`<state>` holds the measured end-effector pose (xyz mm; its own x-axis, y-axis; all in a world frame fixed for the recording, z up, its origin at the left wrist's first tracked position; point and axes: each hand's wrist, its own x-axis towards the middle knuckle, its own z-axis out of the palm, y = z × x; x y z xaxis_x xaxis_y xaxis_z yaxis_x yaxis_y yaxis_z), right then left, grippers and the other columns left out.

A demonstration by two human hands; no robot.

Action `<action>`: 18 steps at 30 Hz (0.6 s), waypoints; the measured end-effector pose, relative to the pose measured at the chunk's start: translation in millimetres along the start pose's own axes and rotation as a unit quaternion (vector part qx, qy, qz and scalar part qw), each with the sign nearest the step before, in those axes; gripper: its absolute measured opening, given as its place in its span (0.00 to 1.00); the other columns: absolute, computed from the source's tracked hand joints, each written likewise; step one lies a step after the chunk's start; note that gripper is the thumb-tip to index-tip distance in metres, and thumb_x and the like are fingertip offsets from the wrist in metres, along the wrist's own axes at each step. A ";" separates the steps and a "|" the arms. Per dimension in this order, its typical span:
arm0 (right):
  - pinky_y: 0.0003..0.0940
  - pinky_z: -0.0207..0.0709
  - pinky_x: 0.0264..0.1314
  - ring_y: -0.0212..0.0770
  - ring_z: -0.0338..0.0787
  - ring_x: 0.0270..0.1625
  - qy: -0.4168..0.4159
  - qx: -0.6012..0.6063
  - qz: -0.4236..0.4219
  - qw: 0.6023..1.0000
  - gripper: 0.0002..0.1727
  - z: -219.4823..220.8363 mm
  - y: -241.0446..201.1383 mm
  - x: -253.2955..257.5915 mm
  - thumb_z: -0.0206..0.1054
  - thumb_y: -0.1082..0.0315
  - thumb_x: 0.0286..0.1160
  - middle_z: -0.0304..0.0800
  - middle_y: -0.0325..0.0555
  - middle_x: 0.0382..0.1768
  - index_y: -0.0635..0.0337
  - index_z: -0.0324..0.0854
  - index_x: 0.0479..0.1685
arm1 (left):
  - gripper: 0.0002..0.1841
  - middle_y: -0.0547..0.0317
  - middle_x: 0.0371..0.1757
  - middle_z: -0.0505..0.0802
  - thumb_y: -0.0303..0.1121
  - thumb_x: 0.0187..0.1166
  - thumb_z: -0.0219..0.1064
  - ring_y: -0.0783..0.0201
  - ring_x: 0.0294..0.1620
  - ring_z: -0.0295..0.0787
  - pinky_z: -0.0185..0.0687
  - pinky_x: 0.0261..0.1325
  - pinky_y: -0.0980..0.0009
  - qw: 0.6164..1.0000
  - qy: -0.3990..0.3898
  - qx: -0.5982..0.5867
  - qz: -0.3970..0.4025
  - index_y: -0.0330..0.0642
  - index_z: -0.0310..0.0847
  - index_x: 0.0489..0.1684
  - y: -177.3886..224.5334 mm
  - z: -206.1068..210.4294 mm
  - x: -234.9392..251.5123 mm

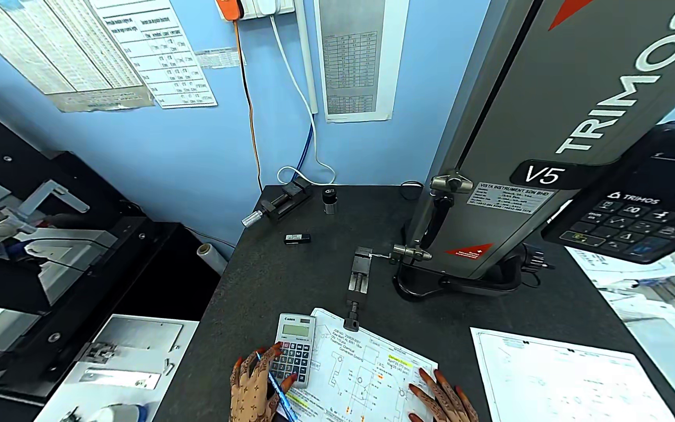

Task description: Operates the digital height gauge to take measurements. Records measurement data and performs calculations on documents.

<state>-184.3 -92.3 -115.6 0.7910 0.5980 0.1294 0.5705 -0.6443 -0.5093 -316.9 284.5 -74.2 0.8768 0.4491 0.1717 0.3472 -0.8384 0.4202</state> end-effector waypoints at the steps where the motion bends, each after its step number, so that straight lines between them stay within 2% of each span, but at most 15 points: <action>1: 0.66 0.39 0.91 0.58 0.60 0.91 -0.002 0.000 0.001 1.000 0.26 -0.3 0.0 -0.3 0.58 0.44 0.86 0.70 0.48 0.86 0.41 0.80 0.78 | 0.36 0.55 0.71 0.90 0.62 0.77 0.63 0.33 0.80 0.75 0.48 0.85 0.28 1.000 0.013 0.002 0.008 0.41 0.81 0.74 -1.5 0.9 0.5; 6: 0.67 0.40 0.91 0.58 0.61 0.91 0.001 0.003 0.001 1.000 0.26 1.0 0.3 0.2 0.58 0.44 0.86 0.71 0.47 0.86 0.41 0.81 0.77 | 0.36 0.55 0.73 0.89 0.61 0.77 0.64 0.34 0.81 0.74 0.48 0.85 0.29 1.000 -0.009 -0.010 -0.012 0.41 0.80 0.75 -0.8 -3.9 -3.0; 11: 0.67 0.40 0.90 0.57 0.61 0.91 0.000 0.004 0.001 1.000 0.26 -0.1 -0.5 0.5 0.58 0.44 0.86 0.71 0.47 0.86 0.41 0.82 0.77 | 0.30 0.45 0.61 0.94 0.56 0.78 0.66 0.27 0.72 0.80 0.50 0.83 0.27 0.998 0.069 -0.003 0.002 0.36 0.87 0.61 3.8 -9.7 -22.0; 16: 0.67 0.39 0.91 0.58 0.60 0.91 -0.009 0.002 0.002 1.000 0.26 -0.3 0.3 0.8 0.58 0.43 0.86 0.70 0.48 0.86 0.41 0.81 0.77 | 0.29 0.44 0.61 0.94 0.55 0.78 0.67 0.25 0.71 0.80 0.53 0.82 0.27 0.998 0.058 -0.008 -0.003 0.35 0.87 0.61 4.4 -4.1 -26.6; 18: 0.66 0.39 0.91 0.58 0.60 0.91 -0.004 0.004 0.001 1.000 0.26 0.8 1.3 -0.1 0.59 0.44 0.85 0.71 0.48 0.86 0.42 0.81 0.77 | 0.29 0.48 0.61 0.94 0.55 0.77 0.67 0.26 0.73 0.78 0.53 0.82 0.27 0.998 0.057 -0.025 0.024 0.38 0.87 0.62 5.9 -1.4 -23.9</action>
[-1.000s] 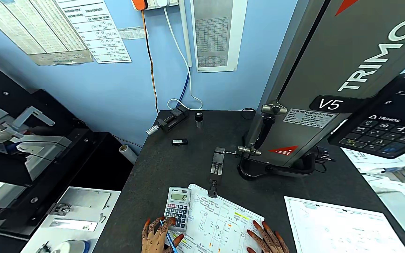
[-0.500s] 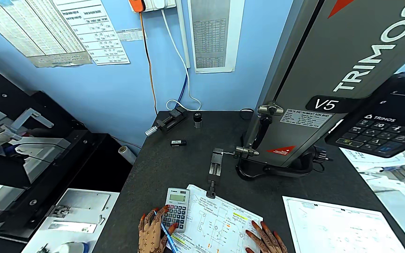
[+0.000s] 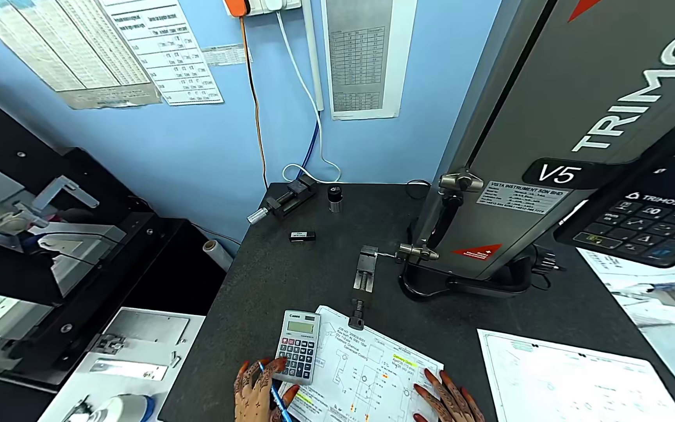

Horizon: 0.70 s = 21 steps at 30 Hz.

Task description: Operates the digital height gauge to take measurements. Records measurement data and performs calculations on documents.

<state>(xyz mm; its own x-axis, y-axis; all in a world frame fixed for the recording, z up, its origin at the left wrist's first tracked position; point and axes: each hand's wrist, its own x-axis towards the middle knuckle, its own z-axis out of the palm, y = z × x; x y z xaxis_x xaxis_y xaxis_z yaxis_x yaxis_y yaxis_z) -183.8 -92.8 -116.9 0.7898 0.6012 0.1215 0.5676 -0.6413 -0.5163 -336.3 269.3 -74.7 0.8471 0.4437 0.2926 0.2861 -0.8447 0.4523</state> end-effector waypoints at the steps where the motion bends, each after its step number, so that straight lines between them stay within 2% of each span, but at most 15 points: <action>1: 0.66 0.39 0.91 0.58 0.60 0.91 0.002 0.002 0.001 1.000 0.26 0.4 0.2 0.0 0.59 0.44 0.85 0.71 0.48 0.86 0.41 0.82 0.76 | 0.29 0.51 0.61 0.94 0.57 0.77 0.67 0.29 0.74 0.79 0.51 0.82 0.27 1.000 -0.011 -0.006 0.016 0.40 0.87 0.63 -0.3 2.7 1.7; 3: 0.67 0.38 0.91 0.58 0.60 0.91 -0.001 0.005 -0.001 1.000 0.26 0.2 0.6 -0.2 0.59 0.44 0.85 0.71 0.48 0.86 0.42 0.82 0.76 | 0.31 0.57 0.63 0.94 0.61 0.78 0.63 0.36 0.77 0.79 0.47 0.84 0.27 0.998 -0.045 0.000 0.037 0.44 0.87 0.65 -2.9 6.9 4.2; 5: 0.67 0.39 0.91 0.58 0.60 0.91 0.000 0.004 -0.003 1.000 0.26 0.0 0.2 0.0 0.59 0.44 0.85 0.71 0.49 0.86 0.42 0.82 0.76 | 0.30 0.59 0.62 0.95 0.61 0.78 0.63 0.37 0.77 0.79 0.45 0.85 0.27 0.998 -0.045 0.002 0.035 0.45 0.87 0.64 -5.4 5.2 4.2; 8: 0.67 0.40 0.91 0.58 0.61 0.91 0.006 0.003 -0.002 1.000 0.26 0.7 0.2 -0.3 0.59 0.44 0.85 0.71 0.48 0.86 0.40 0.81 0.77 | 0.27 0.54 0.57 0.96 0.57 0.77 0.67 0.35 0.71 0.82 0.47 0.84 0.29 1.000 0.004 0.001 0.030 0.42 0.89 0.58 -6.1 -2.6 -3.1; 10: 0.67 0.39 0.91 0.58 0.61 0.91 0.006 0.005 0.001 1.000 0.26 0.9 -0.1 -0.2 0.59 0.44 0.85 0.71 0.48 0.86 0.41 0.82 0.77 | 0.25 0.51 0.56 0.96 0.55 0.77 0.68 0.32 0.70 0.83 0.48 0.84 0.28 1.000 0.002 0.011 0.022 0.41 0.90 0.56 -8.4 -4.7 -8.5; 13: 0.67 0.39 0.91 0.58 0.60 0.91 0.003 0.002 0.001 1.000 0.26 1.0 0.1 -0.2 0.58 0.44 0.86 0.71 0.48 0.86 0.41 0.82 0.77 | 0.26 0.52 0.57 0.96 0.56 0.78 0.67 0.32 0.70 0.83 0.48 0.84 0.28 1.000 -0.017 0.016 0.014 0.42 0.90 0.56 -11.6 -6.0 -8.0; 17: 0.67 0.40 0.91 0.59 0.61 0.91 0.004 0.001 -0.003 1.000 0.26 -0.1 -0.2 0.3 0.59 0.44 0.85 0.72 0.49 0.85 0.42 0.82 0.76 | 0.31 0.51 0.62 0.94 0.60 0.79 0.63 0.33 0.74 0.80 0.47 0.85 0.27 0.999 -0.012 0.040 -0.006 0.41 0.87 0.63 -5.4 -1.5 3.6; 21: 0.67 0.40 0.91 0.59 0.60 0.91 0.000 0.000 0.001 1.000 0.26 -0.8 -1.1 0.5 0.58 0.44 0.86 0.71 0.48 0.86 0.42 0.82 0.77 | 0.30 0.51 0.60 0.95 0.59 0.78 0.65 0.31 0.74 0.81 0.46 0.84 0.25 0.999 -0.011 0.038 -0.002 0.40 0.89 0.61 9.3 -0.2 7.8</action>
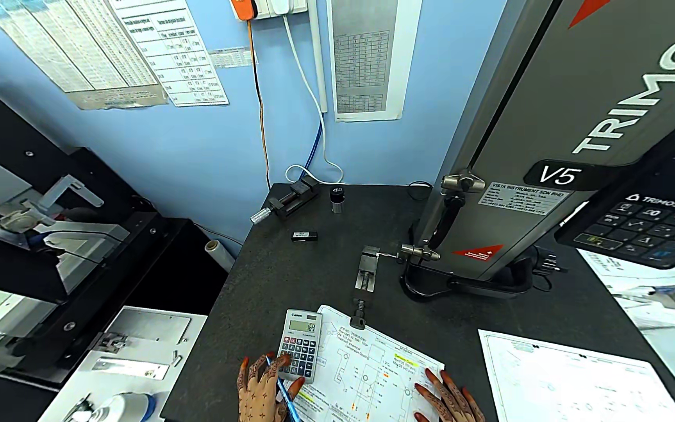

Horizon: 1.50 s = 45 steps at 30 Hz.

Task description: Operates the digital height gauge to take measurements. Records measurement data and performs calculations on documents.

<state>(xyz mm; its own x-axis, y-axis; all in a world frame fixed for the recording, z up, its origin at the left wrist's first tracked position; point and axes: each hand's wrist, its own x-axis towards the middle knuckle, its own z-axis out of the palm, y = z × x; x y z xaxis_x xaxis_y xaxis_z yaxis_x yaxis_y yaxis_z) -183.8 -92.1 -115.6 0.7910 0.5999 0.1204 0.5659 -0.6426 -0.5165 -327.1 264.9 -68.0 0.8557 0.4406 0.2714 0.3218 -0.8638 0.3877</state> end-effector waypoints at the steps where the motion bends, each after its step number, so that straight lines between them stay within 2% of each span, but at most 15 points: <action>1: 0.67 0.39 0.90 0.59 0.60 0.91 -0.002 -0.003 0.000 1.000 0.26 -0.1 0.3 -0.3 0.58 0.44 0.86 0.70 0.48 0.86 0.41 0.81 0.77 | 0.29 0.51 0.59 0.96 0.57 0.77 0.67 0.30 0.73 0.81 0.48 0.83 0.25 1.000 0.001 -0.021 0.019 0.40 0.89 0.61 4.2 0.0 -1.4; 5: 0.67 0.39 0.91 0.59 0.60 0.91 0.001 -0.007 -0.003 1.000 0.26 1.0 0.6 -0.7 0.57 0.44 0.86 0.71 0.48 0.86 0.41 0.81 0.77 | 0.30 0.52 0.60 0.96 0.58 0.78 0.67 0.34 0.73 0.82 0.43 0.82 0.22 0.994 -0.061 -0.036 0.087 0.41 0.87 0.64 13.3 6.8 -7.6; 7: 0.67 0.39 0.91 0.58 0.60 0.91 -0.003 -0.009 -0.002 1.000 0.26 0.4 0.6 -0.6 0.57 0.44 0.86 0.70 0.48 0.86 0.41 0.81 0.78 | 0.28 0.55 0.59 0.96 0.58 0.78 0.67 0.34 0.73 0.83 0.43 0.83 0.22 0.995 -0.058 -0.029 0.074 0.43 0.89 0.62 12.7 5.7 -7.1; 11: 0.67 0.38 0.91 0.58 0.60 0.92 -0.002 -0.003 0.002 1.000 0.26 -0.5 -0.2 -0.5 0.58 0.44 0.86 0.70 0.48 0.86 0.42 0.81 0.77 | 0.23 0.51 0.54 0.97 0.51 0.80 0.66 0.31 0.70 0.84 0.46 0.84 0.26 1.000 0.024 -0.002 0.005 0.39 0.91 0.55 4.5 -3.8 -5.4; 14: 0.67 0.39 0.91 0.59 0.61 0.91 0.005 -0.005 -0.001 1.000 0.26 -1.1 -2.0 0.0 0.58 0.44 0.86 0.71 0.48 0.85 0.42 0.81 0.77 | 0.25 0.48 0.56 0.96 0.52 0.81 0.64 0.29 0.71 0.82 0.42 0.84 0.24 0.999 -0.002 0.025 -0.039 0.37 0.91 0.56 -3.5 -5.8 -4.0; 17: 0.67 0.39 0.91 0.58 0.60 0.91 0.003 -0.005 -0.003 1.000 0.26 -0.8 -1.1 -0.6 0.58 0.45 0.86 0.71 0.49 0.86 0.42 0.81 0.77 | 0.25 0.49 0.57 0.96 0.52 0.81 0.65 0.30 0.71 0.83 0.44 0.83 0.24 1.000 0.003 0.016 -0.009 0.38 0.91 0.57 -0.3 -4.2 -0.8; 19: 0.67 0.39 0.91 0.59 0.60 0.91 0.000 -0.005 -0.004 1.000 0.26 -0.3 0.0 -0.5 0.58 0.44 0.86 0.71 0.49 0.86 0.42 0.81 0.77 | 0.25 0.54 0.58 0.96 0.54 0.80 0.65 0.33 0.73 0.82 0.45 0.83 0.24 1.000 0.000 0.013 0.023 0.42 0.90 0.59 2.3 1.6 0.4; 22: 0.67 0.39 0.91 0.58 0.60 0.91 -0.002 -0.005 -0.002 1.000 0.26 -0.1 -0.1 -0.6 0.57 0.45 0.86 0.70 0.48 0.86 0.41 0.81 0.77 | 0.27 0.59 0.60 0.96 0.57 0.81 0.62 0.38 0.73 0.83 0.45 0.83 0.24 0.999 -0.018 0.031 0.025 0.45 0.90 0.61 3.5 7.1 -1.8; 26: 0.67 0.40 0.90 0.59 0.61 0.91 0.001 -0.002 0.000 1.000 0.26 0.6 -0.5 -0.6 0.57 0.44 0.86 0.70 0.48 0.86 0.42 0.81 0.77 | 0.23 0.53 0.54 0.97 0.51 0.80 0.66 0.35 0.68 0.86 0.45 0.83 0.26 0.999 0.037 0.000 0.011 0.38 0.91 0.55 -0.6 0.9 -14.6; 29: 0.67 0.40 0.91 0.58 0.61 0.91 0.005 -0.004 0.002 1.000 0.26 -0.1 -1.7 -0.4 0.58 0.44 0.86 0.71 0.47 0.86 0.41 0.82 0.76 | 0.23 0.52 0.55 0.97 0.49 0.80 0.68 0.33 0.68 0.85 0.45 0.83 0.25 1.000 0.008 -0.001 -0.001 0.38 0.91 0.56 -3.8 -1.6 -21.9; 32: 0.67 0.40 0.90 0.58 0.62 0.91 0.005 -0.007 -0.003 1.000 0.26 0.6 -0.8 -0.3 0.57 0.44 0.86 0.72 0.48 0.85 0.41 0.82 0.77 | 0.23 0.53 0.56 0.97 0.52 0.80 0.67 0.33 0.70 0.84 0.45 0.83 0.25 1.000 -0.009 0.008 0.002 0.40 0.91 0.56 -3.5 -6.3 -17.2; 36: 0.67 0.39 0.91 0.58 0.61 0.91 0.002 -0.008 -0.006 1.000 0.26 0.9 0.9 0.0 0.57 0.44 0.86 0.71 0.48 0.85 0.41 0.81 0.77 | 0.24 0.53 0.55 0.97 0.53 0.80 0.66 0.34 0.69 0.85 0.49 0.82 0.26 0.999 0.014 0.008 0.036 0.40 0.90 0.57 2.4 -1.5 -8.1; 39: 0.67 0.39 0.91 0.58 0.60 0.91 -0.002 -0.005 -0.007 1.000 0.26 0.8 2.5 -0.5 0.57 0.44 0.86 0.71 0.49 0.86 0.41 0.81 0.77 | 0.25 0.54 0.55 0.97 0.55 0.79 0.66 0.36 0.69 0.86 0.49 0.82 0.25 0.998 -0.010 0.026 0.050 0.43 0.91 0.57 1.1 7.1 -6.6; 41: 0.67 0.39 0.91 0.58 0.60 0.91 0.001 -0.004 -0.008 1.000 0.26 0.2 1.4 0.0 0.57 0.44 0.86 0.71 0.49 0.86 0.42 0.81 0.77 | 0.26 0.55 0.55 0.97 0.56 0.79 0.65 0.35 0.69 0.86 0.48 0.82 0.25 0.999 0.000 0.022 0.043 0.43 0.91 0.56 -0.6 5.9 -2.1; 45: 0.67 0.40 0.90 0.59 0.61 0.91 0.001 -0.007 -0.007 1.000 0.26 -0.6 0.1 -0.2 0.57 0.44 0.86 0.71 0.49 0.86 0.42 0.81 0.77 | 0.31 0.51 0.60 0.95 0.59 0.79 0.63 0.32 0.71 0.83 0.49 0.83 0.26 0.999 0.023 0.035 -0.008 0.38 0.88 0.61 -0.7 3.9 7.7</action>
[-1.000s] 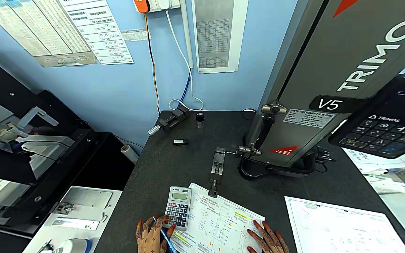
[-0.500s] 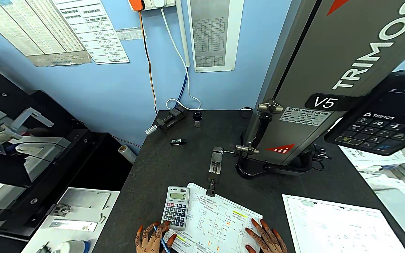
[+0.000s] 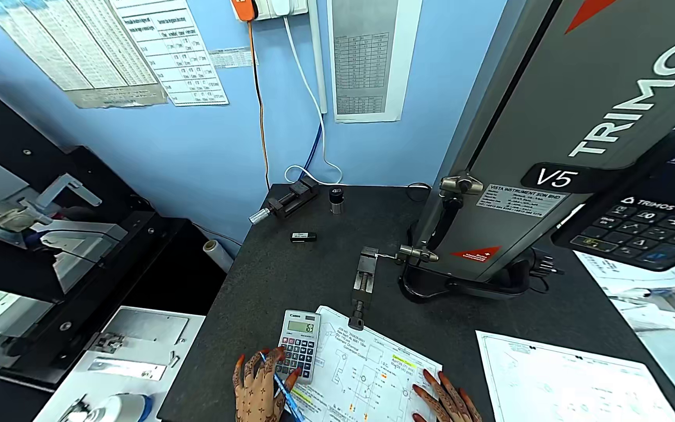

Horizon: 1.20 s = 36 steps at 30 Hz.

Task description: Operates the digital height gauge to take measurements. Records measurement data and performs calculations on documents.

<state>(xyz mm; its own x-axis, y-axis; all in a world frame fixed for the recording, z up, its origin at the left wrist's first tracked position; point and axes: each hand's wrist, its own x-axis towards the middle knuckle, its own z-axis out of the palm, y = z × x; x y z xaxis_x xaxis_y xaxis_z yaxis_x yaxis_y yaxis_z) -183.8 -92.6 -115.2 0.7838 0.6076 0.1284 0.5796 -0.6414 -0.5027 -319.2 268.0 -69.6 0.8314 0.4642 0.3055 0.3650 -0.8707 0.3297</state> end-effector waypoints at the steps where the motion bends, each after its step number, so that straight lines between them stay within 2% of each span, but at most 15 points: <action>1: 0.67 0.40 0.90 0.59 0.61 0.91 0.000 0.000 0.000 1.000 0.26 0.1 0.2 0.2 0.57 0.44 0.86 0.71 0.49 0.85 0.42 0.81 0.77 | 0.31 0.49 0.62 0.94 0.58 0.79 0.63 0.31 0.72 0.82 0.48 0.83 0.26 1.000 -0.010 0.001 -0.013 0.37 0.87 0.62 -0.7 1.1 1.3; 3: 0.67 0.39 0.91 0.59 0.60 0.91 -0.002 0.004 0.000 1.000 0.26 0.3 0.6 0.0 0.57 0.45 0.87 0.71 0.50 0.86 0.42 0.81 0.78 | 0.32 0.48 0.63 0.94 0.58 0.79 0.62 0.31 0.73 0.82 0.49 0.83 0.26 0.999 -0.028 0.001 -0.027 0.37 0.87 0.63 -2.3 2.1 2.5; 8: 0.67 0.39 0.91 0.59 0.60 0.91 -0.007 0.003 0.002 1.000 0.26 0.0 0.1 0.6 0.57 0.45 0.87 0.70 0.49 0.86 0.42 0.81 0.78 | 0.28 0.48 0.56 0.96 0.57 0.80 0.63 0.31 0.69 0.85 0.48 0.83 0.26 1.000 0.011 -0.008 -0.004 0.38 0.90 0.56 2.0 -1.2 -5.2; 11: 0.67 0.40 0.90 0.59 0.61 0.91 0.001 0.005 0.003 1.000 0.26 0.9 -0.1 0.0 0.57 0.45 0.87 0.71 0.50 0.85 0.42 0.81 0.77 | 0.30 0.46 0.57 0.96 0.57 0.80 0.63 0.29 0.70 0.83 0.43 0.84 0.25 0.999 -0.032 0.004 -0.011 0.37 0.89 0.59 4.5 -0.6 -13.3; 12: 0.68 0.40 0.90 0.60 0.61 0.91 0.004 0.006 0.003 1.000 0.26 1.4 -0.1 0.1 0.58 0.45 0.86 0.71 0.50 0.85 0.43 0.82 0.77 | 0.29 0.46 0.57 0.96 0.56 0.80 0.64 0.28 0.69 0.83 0.44 0.83 0.24 1.000 -0.024 -0.003 -0.005 0.36 0.89 0.59 6.5 -1.9 -14.8; 16: 0.67 0.40 0.90 0.60 0.61 0.91 -0.003 0.007 0.005 1.000 0.26 -0.2 -0.1 0.2 0.57 0.45 0.87 0.71 0.50 0.86 0.43 0.81 0.77 | 0.26 0.52 0.52 0.97 0.55 0.77 0.68 0.38 0.65 0.87 0.51 0.83 0.30 0.997 0.026 -0.033 0.067 0.39 0.89 0.56 15.3 -0.1 -22.8; 19: 0.67 0.39 0.91 0.59 0.60 0.91 -0.003 0.006 0.005 1.000 0.26 1.8 1.0 -0.5 0.57 0.45 0.87 0.71 0.49 0.86 0.42 0.81 0.77 | 0.27 0.53 0.54 0.97 0.59 0.79 0.66 0.41 0.66 0.89 0.51 0.81 0.26 0.994 -0.027 -0.013 0.107 0.43 0.91 0.56 16.9 7.6 -25.8; 22: 0.67 0.39 0.91 0.59 0.60 0.91 -0.002 0.004 0.006 1.000 0.26 0.8 0.6 -0.6 0.57 0.45 0.87 0.70 0.49 0.86 0.42 0.81 0.77 | 0.26 0.53 0.54 0.97 0.57 0.79 0.66 0.37 0.66 0.88 0.51 0.81 0.26 0.995 -0.038 -0.035 0.089 0.42 0.91 0.55 15.9 6.6 -18.4; 24: 0.67 0.39 0.91 0.59 0.60 0.91 0.001 0.005 0.006 1.000 0.26 1.4 0.5 -1.1 0.58 0.45 0.86 0.71 0.49 0.86 0.42 0.81 0.77 | 0.26 0.49 0.57 0.96 0.53 0.79 0.67 0.34 0.68 0.86 0.57 0.81 0.29 0.997 -0.010 -0.059 0.055 0.36 0.88 0.59 14.5 8.1 -12.9; 26: 0.67 0.39 0.91 0.59 0.61 0.91 0.003 0.005 0.004 1.000 0.26 1.7 0.3 -0.8 0.57 0.45 0.87 0.71 0.49 0.85 0.42 0.81 0.77 | 0.30 0.43 0.67 0.91 0.50 0.78 0.67 0.32 0.73 0.81 0.63 0.81 0.34 0.997 0.008 -0.076 0.008 0.32 0.83 0.67 9.4 15.3 -6.9; 29: 0.67 0.39 0.91 0.60 0.61 0.91 0.003 0.009 0.004 1.000 0.26 1.3 -0.3 -0.3 0.58 0.45 0.87 0.71 0.50 0.85 0.43 0.82 0.77 | 0.33 0.38 0.78 0.82 0.52 0.77 0.67 0.32 0.79 0.76 0.65 0.81 0.38 0.994 0.011 -0.100 -0.047 0.31 0.80 0.71 0.7 26.3 -1.4; 36: 0.67 0.40 0.91 0.59 0.61 0.91 0.002 0.006 0.007 1.000 0.25 1.5 0.2 -0.9 0.57 0.45 0.87 0.71 0.49 0.85 0.42 0.81 0.77 | 0.33 0.40 0.77 0.84 0.54 0.78 0.63 0.29 0.78 0.76 0.63 0.80 0.34 0.995 0.033 -0.085 -0.034 0.32 0.82 0.70 -2.8 31.8 -4.4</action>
<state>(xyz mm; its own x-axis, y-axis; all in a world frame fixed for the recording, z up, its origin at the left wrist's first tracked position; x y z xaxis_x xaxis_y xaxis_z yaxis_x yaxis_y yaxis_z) -184.7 -92.6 -116.7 0.7931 0.5963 0.1236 0.5652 -0.6451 -0.5142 -310.6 263.2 -100.3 0.7760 0.5356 0.3331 0.3383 -0.7992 0.4969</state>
